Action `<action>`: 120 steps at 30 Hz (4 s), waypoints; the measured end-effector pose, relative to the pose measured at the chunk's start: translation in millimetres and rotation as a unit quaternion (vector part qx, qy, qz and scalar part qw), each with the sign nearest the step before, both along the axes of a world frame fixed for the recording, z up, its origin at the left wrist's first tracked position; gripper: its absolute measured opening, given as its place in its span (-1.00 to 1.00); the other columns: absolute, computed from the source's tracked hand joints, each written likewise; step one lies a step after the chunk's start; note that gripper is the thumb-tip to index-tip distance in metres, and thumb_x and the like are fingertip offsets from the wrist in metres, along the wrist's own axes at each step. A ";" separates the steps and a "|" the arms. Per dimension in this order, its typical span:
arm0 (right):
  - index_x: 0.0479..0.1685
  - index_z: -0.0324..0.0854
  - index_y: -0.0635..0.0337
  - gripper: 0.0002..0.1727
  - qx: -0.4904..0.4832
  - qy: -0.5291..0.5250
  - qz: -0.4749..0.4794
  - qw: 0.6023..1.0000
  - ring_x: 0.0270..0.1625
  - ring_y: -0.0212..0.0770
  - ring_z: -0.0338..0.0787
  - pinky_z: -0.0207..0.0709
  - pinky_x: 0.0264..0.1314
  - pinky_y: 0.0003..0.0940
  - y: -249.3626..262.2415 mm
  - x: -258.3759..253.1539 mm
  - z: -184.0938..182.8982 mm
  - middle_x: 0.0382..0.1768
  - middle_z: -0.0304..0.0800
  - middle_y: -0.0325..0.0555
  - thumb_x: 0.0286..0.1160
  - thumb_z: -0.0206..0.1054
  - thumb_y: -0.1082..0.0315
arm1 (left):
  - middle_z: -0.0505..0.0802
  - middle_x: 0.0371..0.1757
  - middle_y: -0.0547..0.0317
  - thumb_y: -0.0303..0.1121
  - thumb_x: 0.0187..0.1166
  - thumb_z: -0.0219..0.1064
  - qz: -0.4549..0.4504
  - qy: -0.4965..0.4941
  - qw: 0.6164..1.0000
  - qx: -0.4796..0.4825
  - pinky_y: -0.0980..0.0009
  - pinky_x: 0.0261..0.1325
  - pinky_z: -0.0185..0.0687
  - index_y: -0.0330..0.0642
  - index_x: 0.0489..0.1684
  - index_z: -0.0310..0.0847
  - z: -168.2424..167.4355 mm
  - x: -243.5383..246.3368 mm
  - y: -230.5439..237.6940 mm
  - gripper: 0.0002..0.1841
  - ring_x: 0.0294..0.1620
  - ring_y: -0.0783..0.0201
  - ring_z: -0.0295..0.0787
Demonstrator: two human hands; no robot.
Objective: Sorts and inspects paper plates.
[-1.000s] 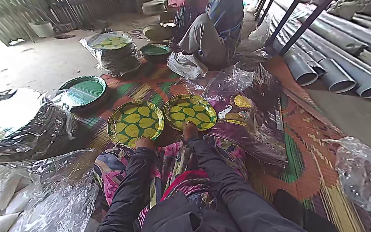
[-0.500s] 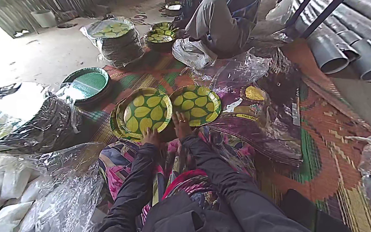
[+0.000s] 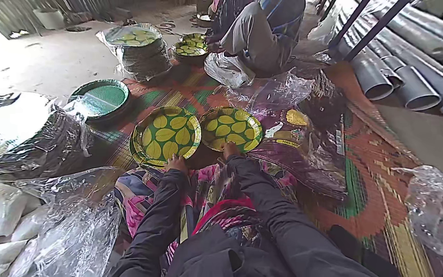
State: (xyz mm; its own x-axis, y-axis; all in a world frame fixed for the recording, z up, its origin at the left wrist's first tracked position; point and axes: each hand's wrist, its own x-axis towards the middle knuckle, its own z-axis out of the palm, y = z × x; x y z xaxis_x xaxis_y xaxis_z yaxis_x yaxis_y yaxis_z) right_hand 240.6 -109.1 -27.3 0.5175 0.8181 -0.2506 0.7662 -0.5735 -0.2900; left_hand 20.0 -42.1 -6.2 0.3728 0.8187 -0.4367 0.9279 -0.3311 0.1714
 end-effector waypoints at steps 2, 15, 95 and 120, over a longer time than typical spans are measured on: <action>0.46 0.67 0.15 -0.56 0.019 0.025 -0.024 0.999 0.60 0.34 0.54 0.41 0.59 0.27 -1.5 17.3 20.6 0.52 0.57 0.36 0.60 0.29 0.48 | 0.37 0.78 -0.38 -0.06 0.70 0.30 0.016 0.009 1.000 -0.002 -0.41 0.65 0.21 -0.21 0.73 0.38 5.6 1.9 -2.4 -0.35 0.75 -0.39 0.30; 0.29 0.78 0.28 -0.60 0.346 -0.058 0.311 0.883 0.47 0.27 0.72 0.38 0.65 0.26 24.7 -68.4 12.2 0.33 0.82 0.20 0.51 0.26 0.64 | 0.49 0.73 -0.30 -0.14 0.65 0.35 -0.074 -0.305 0.815 0.487 -0.63 0.67 -0.21 -0.12 0.69 0.46 -5.5 -3.1 -16.2 -0.40 0.82 -0.39 0.18; -0.05 0.90 0.32 -0.69 0.470 -0.274 0.129 0.829 0.07 0.45 0.86 0.67 0.22 0.30 -9.4 -72.8 55.4 -0.08 0.91 0.34 0.25 0.37 0.67 | 0.83 0.31 -0.17 -0.15 0.69 0.32 -0.081 -0.473 0.668 0.569 -0.29 0.64 0.26 -0.10 0.23 0.76 -2.2 -2.8 -12.0 -0.68 0.48 -0.23 0.67; 0.67 0.45 0.16 -0.49 -0.066 -0.078 0.024 0.994 0.70 0.16 0.46 0.14 0.79 0.14 -21.6 -17.1 -5.1 0.61 0.55 0.16 0.75 0.15 0.33 | 0.38 0.77 -0.36 -0.43 0.79 0.13 0.161 0.002 0.986 0.037 -0.35 0.58 0.36 -0.47 0.61 0.41 -10.7 8.4 24.7 -0.54 0.77 -0.30 0.30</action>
State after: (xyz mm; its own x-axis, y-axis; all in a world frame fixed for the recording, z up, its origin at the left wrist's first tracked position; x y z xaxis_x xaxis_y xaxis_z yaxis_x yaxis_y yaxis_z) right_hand 223.5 -130.7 -32.3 0.5189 0.8084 -0.2780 0.8238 -0.5597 -0.0899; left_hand 28.4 -17.4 -16.9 0.0869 0.9238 -0.3728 0.9875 -0.0305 0.1546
